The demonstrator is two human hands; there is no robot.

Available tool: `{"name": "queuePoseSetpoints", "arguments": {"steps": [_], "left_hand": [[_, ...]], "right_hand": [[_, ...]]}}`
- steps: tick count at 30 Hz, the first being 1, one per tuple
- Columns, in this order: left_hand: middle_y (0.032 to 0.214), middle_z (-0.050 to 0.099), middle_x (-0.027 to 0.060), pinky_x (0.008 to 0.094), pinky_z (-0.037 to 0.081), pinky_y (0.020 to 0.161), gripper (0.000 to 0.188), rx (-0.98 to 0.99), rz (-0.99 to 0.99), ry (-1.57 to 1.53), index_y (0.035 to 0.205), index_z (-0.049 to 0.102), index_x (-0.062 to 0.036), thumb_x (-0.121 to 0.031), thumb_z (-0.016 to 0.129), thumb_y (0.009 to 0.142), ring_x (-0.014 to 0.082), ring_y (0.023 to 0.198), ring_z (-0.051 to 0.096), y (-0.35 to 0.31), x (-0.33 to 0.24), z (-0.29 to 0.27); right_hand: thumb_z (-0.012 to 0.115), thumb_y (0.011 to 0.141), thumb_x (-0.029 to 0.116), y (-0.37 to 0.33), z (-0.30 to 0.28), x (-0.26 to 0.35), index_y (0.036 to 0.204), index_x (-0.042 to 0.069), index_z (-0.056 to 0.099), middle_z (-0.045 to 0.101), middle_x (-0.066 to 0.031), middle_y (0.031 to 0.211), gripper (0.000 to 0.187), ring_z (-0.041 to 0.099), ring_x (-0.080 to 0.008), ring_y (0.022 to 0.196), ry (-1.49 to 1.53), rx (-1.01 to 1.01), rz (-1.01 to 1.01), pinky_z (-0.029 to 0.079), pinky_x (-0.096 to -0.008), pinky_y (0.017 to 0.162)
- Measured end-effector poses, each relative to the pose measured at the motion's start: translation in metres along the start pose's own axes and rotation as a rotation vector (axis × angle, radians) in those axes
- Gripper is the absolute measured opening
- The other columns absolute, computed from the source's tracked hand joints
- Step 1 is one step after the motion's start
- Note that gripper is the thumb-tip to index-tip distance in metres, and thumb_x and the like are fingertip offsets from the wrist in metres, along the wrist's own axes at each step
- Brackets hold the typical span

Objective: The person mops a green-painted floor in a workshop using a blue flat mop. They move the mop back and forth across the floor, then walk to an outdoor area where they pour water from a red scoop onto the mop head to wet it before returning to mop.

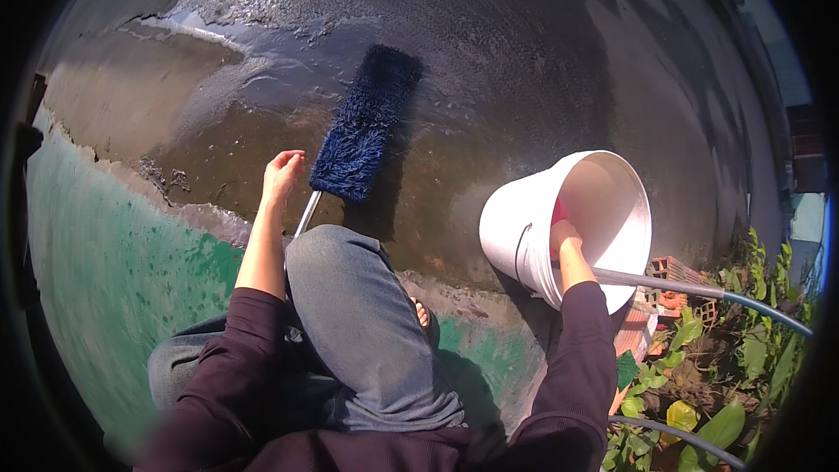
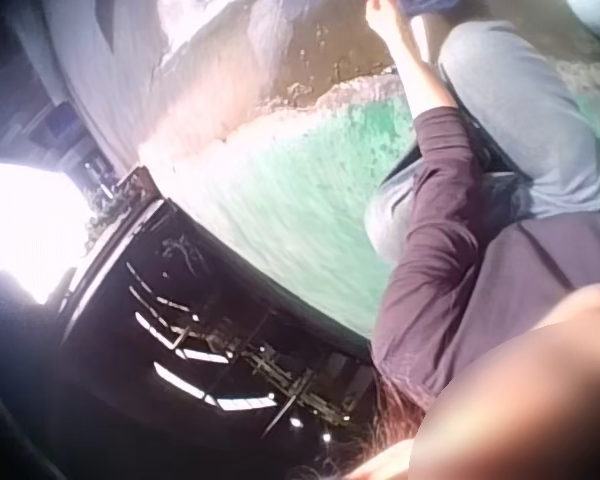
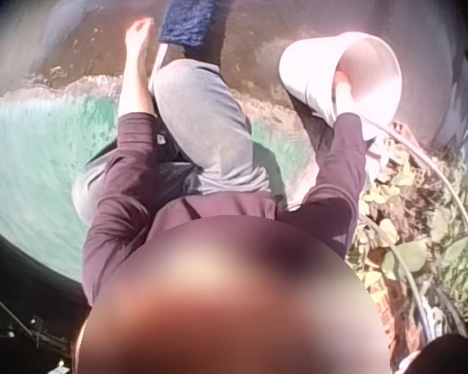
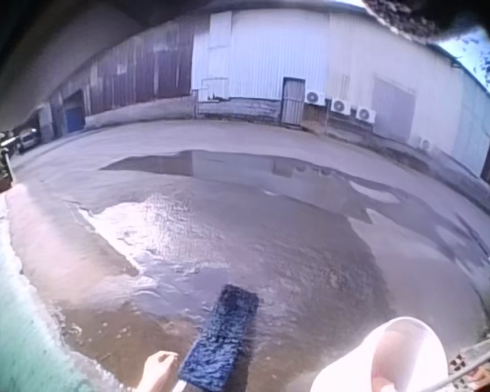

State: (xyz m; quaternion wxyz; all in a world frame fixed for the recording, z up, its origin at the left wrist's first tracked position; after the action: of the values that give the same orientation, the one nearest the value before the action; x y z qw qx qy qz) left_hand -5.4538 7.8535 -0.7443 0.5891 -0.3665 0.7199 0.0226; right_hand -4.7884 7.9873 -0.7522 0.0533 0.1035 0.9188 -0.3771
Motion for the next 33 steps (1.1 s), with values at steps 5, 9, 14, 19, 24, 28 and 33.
{"name": "queuePoseSetpoints", "arguments": {"steps": [5, 9, 14, 19, 24, 28, 33], "left_hand": [[0.08, 0.065, 0.0013, 0.0235, 0.047, 0.063, 0.017, 0.014, -0.123, -0.074, 0.096, 0.068, -0.0065, -0.014, 0.057, 0.085, 0.0077, 0.066, 0.057, -0.006, 0.03, 0.026], [0.086, 0.066, 0.0011, 0.0265, 0.044, 0.048, 0.018, 0.084, -0.267, -0.064, 0.097, 0.067, -0.0103, -0.021, 0.055, 0.088, 0.0092, 0.068, 0.06, -0.008, 0.06, 0.052], [0.095, 0.066, 0.0028, 0.0339, 0.048, 0.062, 0.02, 0.118, -0.384, 0.001, 0.1, 0.065, -0.0137, -0.022, 0.055, 0.086, 0.0148, 0.08, 0.063, -0.011, 0.099, 0.071], [0.108, 0.062, 0.0085, 0.0372, 0.046, 0.085, 0.027, -0.523, -0.223, 0.229, 0.105, 0.061, -0.011, -0.018, 0.056, 0.08, 0.0279, 0.096, 0.059, -0.02, 0.094, 0.012], [0.119, 0.055, 0.0106, 0.0453, 0.038, 0.095, 0.037, -0.585, -0.431, 0.286, 0.111, 0.057, -0.0099, -0.037, 0.044, 0.09, 0.0299, 0.118, 0.045, -0.032, 0.116, -0.007], [0.123, 0.055, 0.0139, 0.0471, 0.035, 0.098, 0.062, -0.143, -0.369, 0.359, 0.119, 0.056, -0.0091, -0.059, 0.033, 0.09, 0.0312, 0.119, 0.047, -0.022, 0.119, 0.025], [0.125, 0.053, 0.0184, 0.0454, 0.036, 0.1, 0.08, 0.067, -0.2, 0.706, 0.129, 0.044, -0.0038, -0.065, 0.053, 0.078, 0.0308, 0.121, 0.048, -0.017, 0.104, 0.05]], "right_hand": [[0.059, 0.084, 0.026, -0.042, -0.021, -0.007, 0.113, -0.003, 0.055, 0.065, -0.0191, 0.087, 0.042, 0.064, -0.0279, 0.069, 0.454, -0.119, -0.095, 0.051, -0.0394, 0.057], [0.054, 0.09, 0.019, -0.104, -0.032, -0.023, 0.117, 0.003, 0.05, 0.059, -0.0097, 0.064, 0.031, 0.052, -0.0157, 0.043, 0.897, 0.085, 0.008, 0.041, -0.0275, 0.037], [0.047, 0.095, 0.021, -0.19, -0.086, -0.058, 0.112, 0.005, 0.05, 0.057, -0.0077, 0.064, 0.024, 0.052, -0.0148, 0.044, 1.054, 0.073, -0.035, 0.042, -0.0254, 0.038], [0.047, 0.095, 0.024, -0.276, -0.15, -0.079, 0.112, 0.006, 0.051, 0.057, -0.006, 0.068, 0.025, 0.052, -0.013, 0.046, 1.188, -0.157, -0.083, 0.044, -0.0238, 0.041], [0.048, 0.095, 0.023, -0.335, -0.192, -0.043, 0.117, 0.003, 0.049, 0.057, -0.0057, 0.078, 0.029, 0.05, -0.0112, 0.054, 1.188, -0.298, -0.222, 0.043, -0.0224, 0.047], [0.047, 0.095, 0.023, -0.347, -0.185, 0.018, 0.119, 0.001, 0.046, 0.058, -0.0069, 0.084, 0.032, 0.051, -0.0121, 0.058, 1.303, -0.25, -0.363, 0.043, -0.0227, 0.05], [0.047, 0.095, 0.021, -0.329, -0.148, 0.122, 0.116, 0.002, 0.048, 0.059, -0.0079, 0.082, 0.028, 0.053, -0.0119, 0.056, 1.352, -0.004, -0.492, 0.044, -0.0228, 0.049]]}}
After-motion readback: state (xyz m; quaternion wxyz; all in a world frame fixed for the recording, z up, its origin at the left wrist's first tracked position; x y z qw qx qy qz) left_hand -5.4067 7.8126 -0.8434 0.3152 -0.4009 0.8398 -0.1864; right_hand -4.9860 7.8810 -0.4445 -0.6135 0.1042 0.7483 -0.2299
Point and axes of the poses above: each hand's wrist, its own y-axis towards the middle knuckle, its own z-axis out of the palm, x = y × z, the point moved 10 cm from there along y, towards the middle knuckle
